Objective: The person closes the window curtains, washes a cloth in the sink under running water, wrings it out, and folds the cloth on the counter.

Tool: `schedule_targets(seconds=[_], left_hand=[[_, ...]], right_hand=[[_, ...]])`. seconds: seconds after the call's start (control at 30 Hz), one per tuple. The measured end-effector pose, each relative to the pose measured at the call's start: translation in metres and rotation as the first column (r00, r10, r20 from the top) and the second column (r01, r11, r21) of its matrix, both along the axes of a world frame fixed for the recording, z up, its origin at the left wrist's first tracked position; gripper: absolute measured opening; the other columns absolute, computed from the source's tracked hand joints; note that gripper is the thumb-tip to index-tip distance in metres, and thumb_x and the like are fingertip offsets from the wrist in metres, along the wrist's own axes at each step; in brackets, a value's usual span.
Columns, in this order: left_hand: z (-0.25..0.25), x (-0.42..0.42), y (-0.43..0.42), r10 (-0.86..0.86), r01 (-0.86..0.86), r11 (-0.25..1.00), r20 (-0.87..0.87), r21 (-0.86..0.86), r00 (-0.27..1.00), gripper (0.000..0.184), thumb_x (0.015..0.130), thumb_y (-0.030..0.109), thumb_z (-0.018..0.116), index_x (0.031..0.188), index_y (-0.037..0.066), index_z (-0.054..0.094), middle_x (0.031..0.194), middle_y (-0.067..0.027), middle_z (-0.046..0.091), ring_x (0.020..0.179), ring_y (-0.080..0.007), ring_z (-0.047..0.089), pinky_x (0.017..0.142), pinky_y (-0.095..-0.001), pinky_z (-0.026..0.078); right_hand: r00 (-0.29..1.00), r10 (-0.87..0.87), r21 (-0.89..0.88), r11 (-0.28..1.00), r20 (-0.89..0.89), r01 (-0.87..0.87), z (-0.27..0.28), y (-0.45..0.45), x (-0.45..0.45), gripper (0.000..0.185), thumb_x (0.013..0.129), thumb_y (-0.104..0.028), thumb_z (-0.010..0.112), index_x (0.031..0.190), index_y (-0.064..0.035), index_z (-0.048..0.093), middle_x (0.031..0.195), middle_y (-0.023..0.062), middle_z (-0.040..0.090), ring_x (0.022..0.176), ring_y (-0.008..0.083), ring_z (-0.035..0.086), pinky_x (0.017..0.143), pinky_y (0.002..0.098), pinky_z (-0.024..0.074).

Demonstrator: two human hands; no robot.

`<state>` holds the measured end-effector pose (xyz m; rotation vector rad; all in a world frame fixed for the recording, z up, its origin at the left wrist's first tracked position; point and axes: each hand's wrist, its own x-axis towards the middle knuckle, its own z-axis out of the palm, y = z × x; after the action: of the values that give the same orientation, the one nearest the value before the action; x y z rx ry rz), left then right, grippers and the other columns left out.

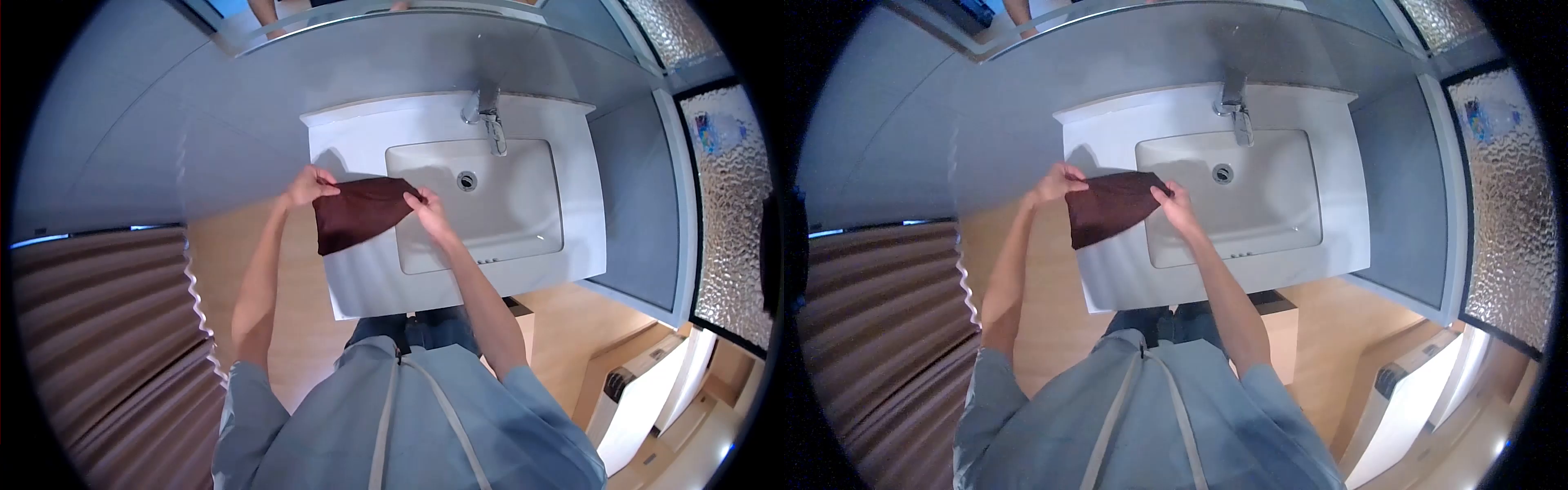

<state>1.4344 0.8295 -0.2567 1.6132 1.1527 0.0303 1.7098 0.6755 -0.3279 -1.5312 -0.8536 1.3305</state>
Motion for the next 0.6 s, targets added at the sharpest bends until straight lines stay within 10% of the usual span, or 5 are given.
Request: schedule_targets(seconds=[0.27,0.43,0.6], left_hand=[[0.073,-0.041,0.021,0.264,-0.338,0.923,0.335,0.186,0.904,0.014,0.083,0.007,0.074,0.094,-0.001,0.072,0.089,-0.0037,0.070,0.082,-0.0096,0.062,0.075,-0.0256,0.050],[0.058,-0.054,0.009,0.324,-0.594,0.723,0.585,0.354,0.743,0.011,0.086,0.002,0.068,0.096,0.001,0.072,0.090,-0.0033,0.069,0.079,-0.0104,0.060,0.070,-0.0225,0.048],[-0.050,-0.062,-0.053,0.783,-0.690,0.594,0.493,-0.413,0.379,0.035,0.091,0.006,0.059,0.126,0.001,0.053,0.096,-0.0069,0.063,0.080,-0.0152,0.061,0.067,-0.0284,0.052]], right_hand=[[0.995,0.083,0.424,0.900,0.057,-0.099,0.159,0.054,-0.011,0.020,0.091,-0.014,0.065,0.101,0.0032,0.061,0.084,0.0068,0.068,0.078,0.0098,0.060,0.070,0.0256,0.0472],[0.801,0.115,0.520,0.705,0.588,-0.483,0.214,0.041,-0.037,0.018,0.084,-0.006,0.064,0.101,-0.0006,0.063,0.095,0.0119,0.068,0.086,0.0232,0.066,0.076,0.0312,0.0515],[0.411,-0.074,0.416,0.248,0.909,-0.875,0.126,0.012,-0.069,0.023,0.073,-0.008,0.060,0.094,-0.0034,0.064,0.097,0.0077,0.065,0.099,0.0225,0.062,0.081,0.0333,0.0536]])
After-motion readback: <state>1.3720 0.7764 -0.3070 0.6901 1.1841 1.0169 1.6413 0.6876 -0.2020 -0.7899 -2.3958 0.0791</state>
